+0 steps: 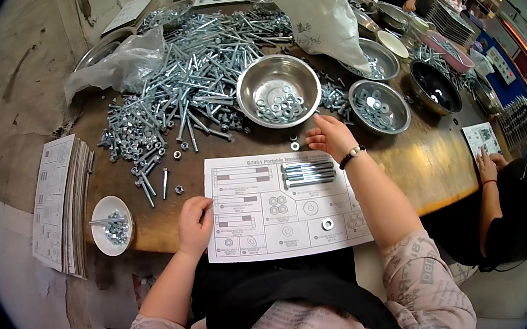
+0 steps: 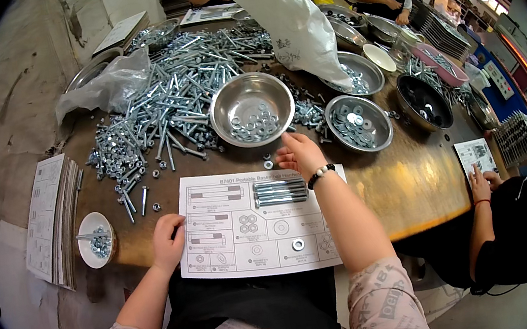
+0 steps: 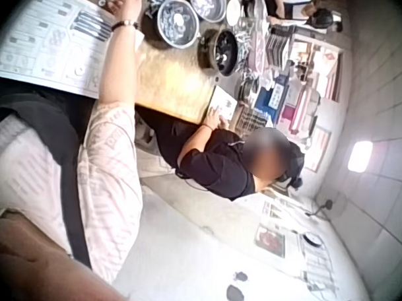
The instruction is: The person sorts metal fasteners including bolts, nuts, and washers from a large pile on a table. They place selected items onto a printed layout sheet, arranging them in designated areas while other workers perform similar tasks nearby.
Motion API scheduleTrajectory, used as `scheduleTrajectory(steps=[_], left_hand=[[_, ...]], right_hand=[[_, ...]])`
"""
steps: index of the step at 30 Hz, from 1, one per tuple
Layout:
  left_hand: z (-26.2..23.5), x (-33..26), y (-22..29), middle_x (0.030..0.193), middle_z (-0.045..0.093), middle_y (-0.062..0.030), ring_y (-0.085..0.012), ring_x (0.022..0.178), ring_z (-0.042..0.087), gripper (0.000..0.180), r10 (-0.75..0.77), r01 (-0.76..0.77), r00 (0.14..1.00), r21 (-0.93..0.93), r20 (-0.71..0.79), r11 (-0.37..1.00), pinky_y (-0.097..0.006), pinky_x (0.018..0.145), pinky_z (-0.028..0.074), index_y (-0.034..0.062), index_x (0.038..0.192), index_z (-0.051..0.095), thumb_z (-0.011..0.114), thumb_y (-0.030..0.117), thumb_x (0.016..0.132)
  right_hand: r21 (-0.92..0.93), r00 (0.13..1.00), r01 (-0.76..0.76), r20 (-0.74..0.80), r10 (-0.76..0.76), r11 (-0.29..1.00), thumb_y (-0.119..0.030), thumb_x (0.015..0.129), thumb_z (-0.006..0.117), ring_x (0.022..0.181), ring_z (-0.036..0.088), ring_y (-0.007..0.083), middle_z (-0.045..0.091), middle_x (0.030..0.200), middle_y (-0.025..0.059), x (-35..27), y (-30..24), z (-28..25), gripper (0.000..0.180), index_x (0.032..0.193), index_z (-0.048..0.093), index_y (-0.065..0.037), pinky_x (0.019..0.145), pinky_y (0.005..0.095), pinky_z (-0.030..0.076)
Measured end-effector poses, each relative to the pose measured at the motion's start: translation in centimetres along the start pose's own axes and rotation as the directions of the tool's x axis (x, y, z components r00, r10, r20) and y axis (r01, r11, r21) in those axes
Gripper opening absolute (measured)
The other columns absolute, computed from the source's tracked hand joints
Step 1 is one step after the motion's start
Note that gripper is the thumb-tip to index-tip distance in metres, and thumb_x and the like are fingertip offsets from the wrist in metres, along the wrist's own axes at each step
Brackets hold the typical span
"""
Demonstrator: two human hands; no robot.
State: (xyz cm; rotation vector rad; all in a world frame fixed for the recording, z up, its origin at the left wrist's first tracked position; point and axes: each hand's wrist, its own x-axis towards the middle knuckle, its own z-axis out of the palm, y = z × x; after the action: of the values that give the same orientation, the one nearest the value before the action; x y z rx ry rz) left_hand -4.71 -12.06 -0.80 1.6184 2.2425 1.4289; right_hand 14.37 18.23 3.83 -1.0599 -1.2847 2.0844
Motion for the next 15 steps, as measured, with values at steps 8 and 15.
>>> scheduleTrajectory(steps=[8, 15], left_hand=[[-0.3, 0.2, 0.3, 0.09, 0.058, -0.0141, -0.0282, 0.083, 0.057, 0.016, -0.01, 0.011, 1.0, -0.02, 0.024, 1.0, -0.033, 0.072, 0.046, -0.0012, 0.09, 0.059, 0.057, -0.002, 0.075], [0.0, 0.0, -0.4, 0.09, 0.057, -0.0145, -0.0284, 0.084, 0.056, 0.017, -0.006, 0.006, 1.0, -0.029, 0.02, 1.0, -0.034, 0.074, 0.046, -0.0017, 0.09, 0.059, 0.056, -0.004, 0.073]], right_hand=[[-0.035, 0.991, 0.009, -0.134, -0.014, 0.999, -0.015, 0.086, 0.044, 0.059, 0.06, 0.0176, 0.06, 0.084, 0.0116, 4.1, 0.2, 3.3, 0.025, 0.106, 0.046, -0.001, 0.048, 0.0267, 0.05], [-0.066, 0.983, 0.137, -0.111, -0.143, 0.988, -0.012, 0.085, 0.042, 0.052, 0.058, 0.0147, 0.061, 0.076, 0.0102, 2.7, -1.1, 3.7, 0.022, 0.102, 0.049, 0.001, 0.044, 0.0226, 0.049]])
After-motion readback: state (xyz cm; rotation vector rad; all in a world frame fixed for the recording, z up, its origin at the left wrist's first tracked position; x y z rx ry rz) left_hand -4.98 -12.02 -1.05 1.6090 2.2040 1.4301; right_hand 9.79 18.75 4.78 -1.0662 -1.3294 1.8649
